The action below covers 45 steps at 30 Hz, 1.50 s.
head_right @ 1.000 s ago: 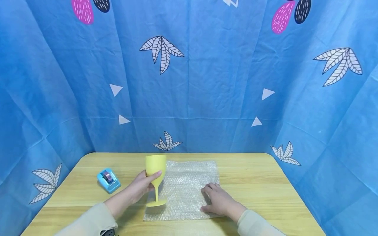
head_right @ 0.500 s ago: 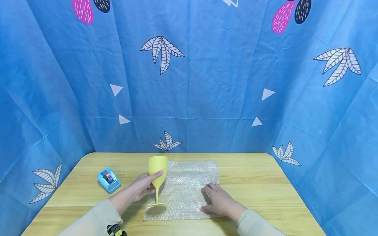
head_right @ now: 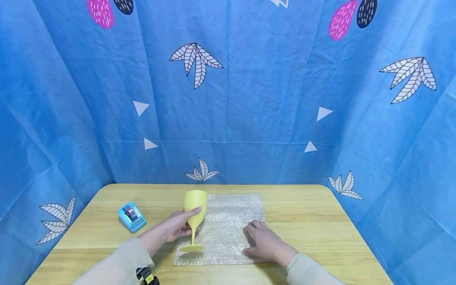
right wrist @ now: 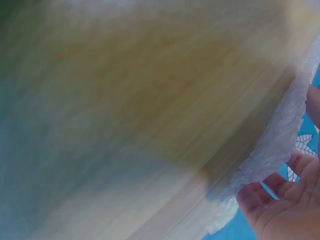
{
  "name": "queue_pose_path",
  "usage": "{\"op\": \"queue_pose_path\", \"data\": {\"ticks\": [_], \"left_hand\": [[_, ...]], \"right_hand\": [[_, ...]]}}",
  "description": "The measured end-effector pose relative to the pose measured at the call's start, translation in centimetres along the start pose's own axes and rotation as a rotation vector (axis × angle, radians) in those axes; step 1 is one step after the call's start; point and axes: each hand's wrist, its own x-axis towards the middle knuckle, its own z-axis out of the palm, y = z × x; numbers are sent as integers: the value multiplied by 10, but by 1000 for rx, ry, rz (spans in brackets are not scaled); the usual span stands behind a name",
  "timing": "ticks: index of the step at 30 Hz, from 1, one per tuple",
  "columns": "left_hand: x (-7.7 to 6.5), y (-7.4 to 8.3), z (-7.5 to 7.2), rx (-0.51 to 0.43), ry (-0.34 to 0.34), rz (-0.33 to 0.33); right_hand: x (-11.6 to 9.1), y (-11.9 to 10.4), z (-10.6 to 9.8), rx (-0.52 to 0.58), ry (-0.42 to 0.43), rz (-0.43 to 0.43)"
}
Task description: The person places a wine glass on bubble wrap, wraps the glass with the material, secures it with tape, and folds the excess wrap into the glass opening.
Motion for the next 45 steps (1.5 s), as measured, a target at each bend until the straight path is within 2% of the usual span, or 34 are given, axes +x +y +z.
{"op": "queue_pose_path", "data": {"ticks": [10, 18, 26, 30, 35, 45], "left_hand": [[3, -9, 3, 40, 57, 39], [5, -16, 2, 35, 74, 110], [4, -13, 0, 127, 65, 160], [2, -12, 1, 176, 84, 168], [1, -13, 3, 188, 100, 171], [2, -12, 10, 213, 147, 133]], "right_hand": [[2, -1, -1, 10, -5, -6], [6, -1, 0, 9, -13, -8], [8, -2, -2, -3, -2, -13], [7, -3, -4, -16, 0, -20], [8, -7, -8, -41, -14, -32], [18, -15, -19, -77, -71, -12]]}}
